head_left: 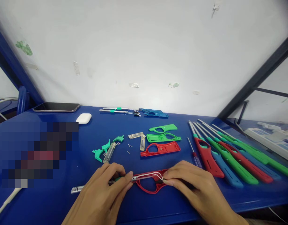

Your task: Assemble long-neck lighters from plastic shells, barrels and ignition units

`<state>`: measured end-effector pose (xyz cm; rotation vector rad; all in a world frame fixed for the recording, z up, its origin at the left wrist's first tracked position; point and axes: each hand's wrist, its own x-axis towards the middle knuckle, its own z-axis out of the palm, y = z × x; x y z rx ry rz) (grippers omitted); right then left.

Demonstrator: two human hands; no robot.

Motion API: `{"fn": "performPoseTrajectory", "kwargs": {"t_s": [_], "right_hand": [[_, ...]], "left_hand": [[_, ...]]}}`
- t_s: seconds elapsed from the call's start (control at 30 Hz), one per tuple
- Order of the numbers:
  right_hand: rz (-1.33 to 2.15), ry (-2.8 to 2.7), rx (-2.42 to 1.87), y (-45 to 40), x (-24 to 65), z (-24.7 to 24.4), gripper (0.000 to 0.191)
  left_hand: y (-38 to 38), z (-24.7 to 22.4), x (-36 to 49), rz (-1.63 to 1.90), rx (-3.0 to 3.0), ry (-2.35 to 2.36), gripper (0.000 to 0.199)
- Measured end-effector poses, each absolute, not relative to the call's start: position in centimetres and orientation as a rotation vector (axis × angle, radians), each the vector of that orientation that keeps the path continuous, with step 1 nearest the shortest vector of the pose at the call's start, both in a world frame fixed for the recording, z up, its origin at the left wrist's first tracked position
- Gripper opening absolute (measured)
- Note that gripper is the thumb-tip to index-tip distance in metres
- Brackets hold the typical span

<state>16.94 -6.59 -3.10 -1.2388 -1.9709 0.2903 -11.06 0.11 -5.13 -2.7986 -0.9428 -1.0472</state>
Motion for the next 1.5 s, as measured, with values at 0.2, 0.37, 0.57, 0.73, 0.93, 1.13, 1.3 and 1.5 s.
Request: {"fn": "performPoseTrajectory", "kwargs": {"t_s": [0.2, 0.37, 0.57, 0.73, 0.93, 1.13, 1.3, 1.5], "right_hand": [[0.388, -1.935, -1.311, -6.5, 17.1, -3.3, 0.007], [0.447, -1.916, -1.356, -6.4, 17.0, -3.2, 0.008], [0.483, -1.901, -1.383, -6.3, 16.8, -3.1, 0.009], [0.481, -1.893, -1.387, -6.1, 16.8, -3.1, 0.012], [0.422, -1.939, -1.363, -6.2, 16.8, -3.2, 0.012], [0.307, -2.023, -1.328, -6.4, 16.9, -3.2, 0.008], [0.28, -2.034, -1.332, -6.5, 16.8, -3.3, 0.006], [0.243, -2.044, -1.357, -6.3, 16.5, -3.4, 0.007]], "left_hand": [[0.3, -5.3, -11.1, -1.049, -2.814, -0.978, 0.038], [0.2, -5.3, -11.1, -1.059, -2.801, -0.962, 0.04], [0.2, -5.2, -11.0, -1.033, -2.799, -0.957, 0.041], [0.3, -5.4, -11.1, -1.035, -2.804, -0.97, 0.043], [0.2, -5.1, -11.1, -1.042, -2.78, -0.95, 0.045], [0.2, -4.6, -11.0, -0.983, -2.768, -0.932, 0.051], [0.3, -4.6, -10.8, -1.021, -2.731, -0.912, 0.045], [0.3, -4.3, -10.6, -0.969, -2.698, -0.853, 0.051]]}}
